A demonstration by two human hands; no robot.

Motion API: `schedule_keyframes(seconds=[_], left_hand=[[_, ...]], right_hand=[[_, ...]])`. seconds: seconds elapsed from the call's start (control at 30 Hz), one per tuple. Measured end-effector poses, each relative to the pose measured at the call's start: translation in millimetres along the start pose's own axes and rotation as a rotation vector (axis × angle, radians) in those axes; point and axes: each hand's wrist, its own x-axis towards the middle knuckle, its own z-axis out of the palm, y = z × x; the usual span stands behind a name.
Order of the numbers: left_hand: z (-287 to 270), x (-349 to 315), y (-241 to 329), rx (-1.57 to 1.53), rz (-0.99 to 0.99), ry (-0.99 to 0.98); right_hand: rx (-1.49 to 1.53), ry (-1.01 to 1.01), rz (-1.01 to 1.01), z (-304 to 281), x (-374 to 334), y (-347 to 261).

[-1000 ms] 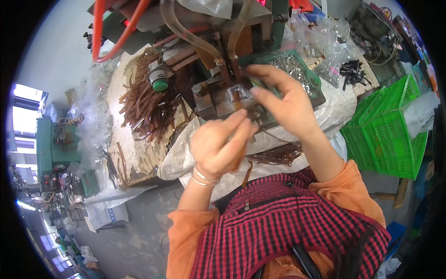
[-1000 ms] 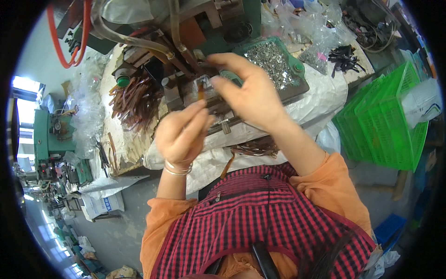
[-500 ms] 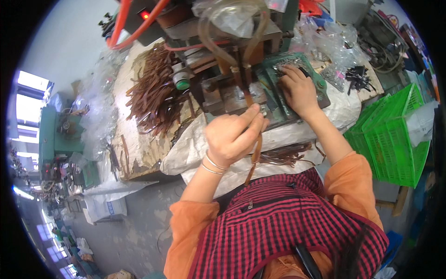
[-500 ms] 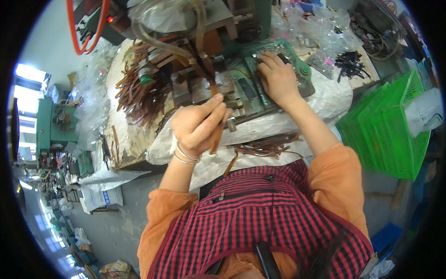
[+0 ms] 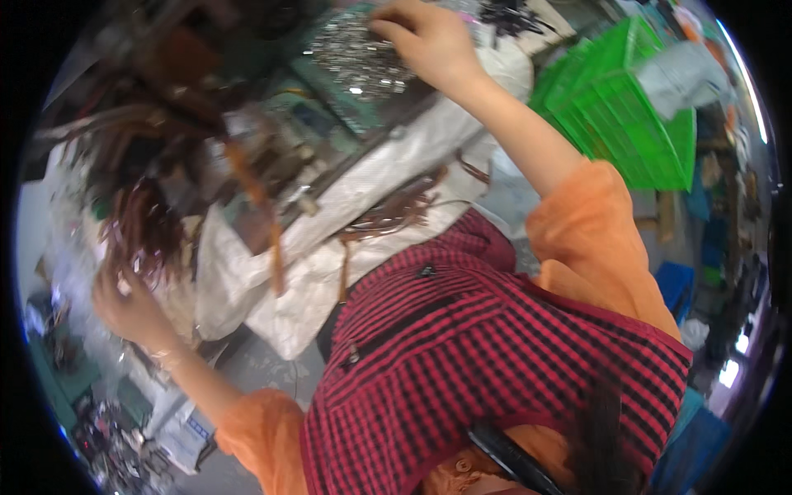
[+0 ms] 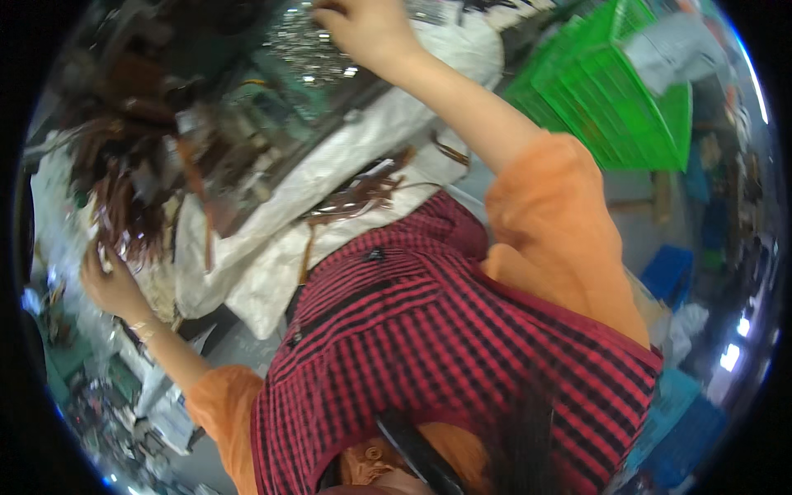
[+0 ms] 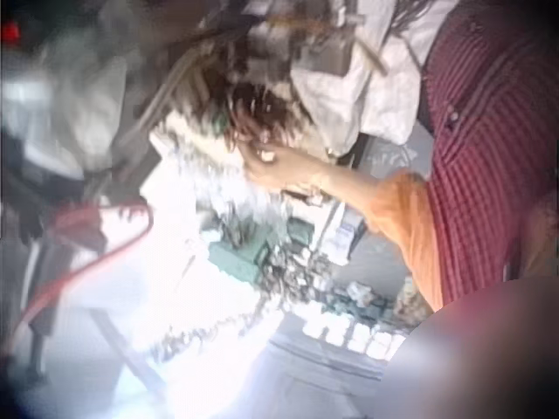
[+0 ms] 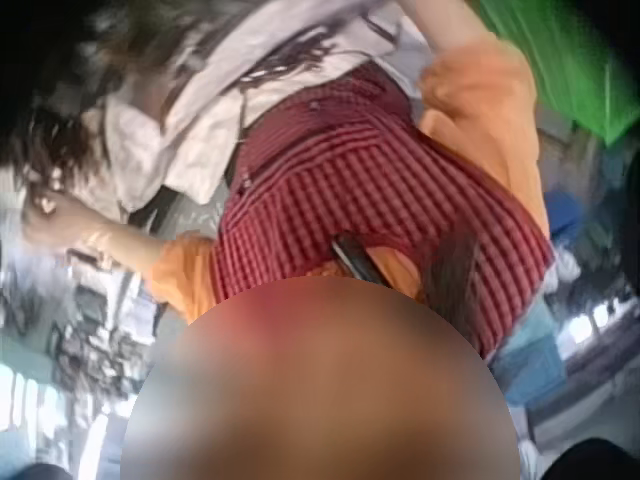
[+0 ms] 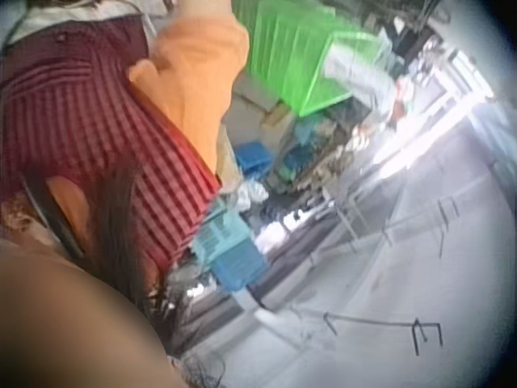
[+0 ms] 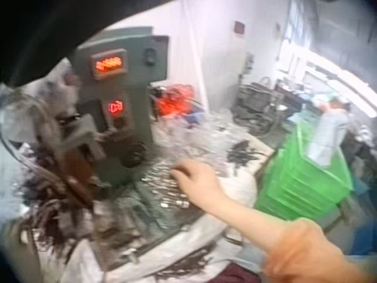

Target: The person repeatedly picks up small metallic pieces and places them onto long copper strips, then inserts the strips into a machine to attach the pieces. The person handles the copper strips and metallic components by hand and uses a press-like machine to secure the parts.

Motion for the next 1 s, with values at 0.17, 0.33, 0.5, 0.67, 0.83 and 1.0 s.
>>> schedule_keyframes(seconds=[0.17,0.33,0.5,0.67,0.83,1.0], left_hand=[[100.4,3.2,-24.6,0.236,-0.100,-0.325],[87.0,-11.4,7.6,0.020,-0.175,-0.492],[55.2,-26.4,17.7,-0.154,-0.375,-0.511],[50.7,-17.9,48.1,-0.522,-0.551,-0.086],[19.4,-9.0,118.7,-0.937,-0.836,0.036],[-11.2,9.9,137.2,-1.311,-0.810,0.372]], right_hand=[[0.289,-0.050,0.295,-28.6,7.4,-38.7],[0.175,0.007,0.297,-31.1,-46.5,20.9],[0.339,0.010,0.297,-21.5,-50.8,-1.0],[0.825,-0.044,0.220,16.1,-7.3,-89.9],[0.703,-0.005,0.051,57.9,-6.7,-140.0],[0.930,-0.045,0.148,65.2,-18.1,-155.3]])
